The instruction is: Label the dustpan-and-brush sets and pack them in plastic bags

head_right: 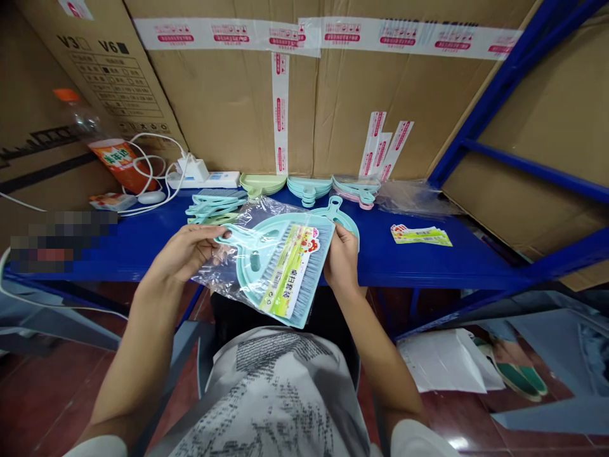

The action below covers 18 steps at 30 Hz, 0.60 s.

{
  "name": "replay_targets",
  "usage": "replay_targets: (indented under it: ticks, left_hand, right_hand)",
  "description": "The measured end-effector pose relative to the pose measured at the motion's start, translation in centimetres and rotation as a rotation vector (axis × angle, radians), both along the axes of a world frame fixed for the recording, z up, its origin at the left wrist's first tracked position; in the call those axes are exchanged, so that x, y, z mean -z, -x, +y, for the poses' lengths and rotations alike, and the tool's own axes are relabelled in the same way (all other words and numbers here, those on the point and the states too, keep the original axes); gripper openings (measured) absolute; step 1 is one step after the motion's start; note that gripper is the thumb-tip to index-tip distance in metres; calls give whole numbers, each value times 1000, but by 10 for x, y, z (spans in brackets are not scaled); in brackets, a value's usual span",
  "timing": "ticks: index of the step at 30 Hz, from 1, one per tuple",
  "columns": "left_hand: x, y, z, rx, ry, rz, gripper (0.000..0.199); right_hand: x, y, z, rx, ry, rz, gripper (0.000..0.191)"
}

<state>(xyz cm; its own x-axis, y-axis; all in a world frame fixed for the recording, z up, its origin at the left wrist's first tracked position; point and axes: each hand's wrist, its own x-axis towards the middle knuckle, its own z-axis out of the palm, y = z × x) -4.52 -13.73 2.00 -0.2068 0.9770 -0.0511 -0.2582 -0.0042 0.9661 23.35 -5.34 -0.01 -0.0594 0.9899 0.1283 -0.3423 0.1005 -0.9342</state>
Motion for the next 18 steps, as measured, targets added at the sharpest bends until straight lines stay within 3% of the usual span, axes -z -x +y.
replay_targets:
  ticks: [2,5,7,12,18]
  left_hand:
    - [-1,2,-1,-48,-1,8,25]
    - [-3,10,-4,-130,-11,7,25]
    - [-4,15,-5,-160,-25,12,25]
    - [-4,24,-4,-186,-78,34,24]
    - [-4,30,-4,-188,-130,54,22]
  right_hand:
    - [-3,-4,-1,-136,77,7,31]
    - [-9,-10,-5,-460,206,-61,38]
    - [-12,-13,-9,-610,217,-108,41]
    - [-13,-15,-14,-687,86,-119,47]
    - [-16,-23,-7,-775,48,-132,46]
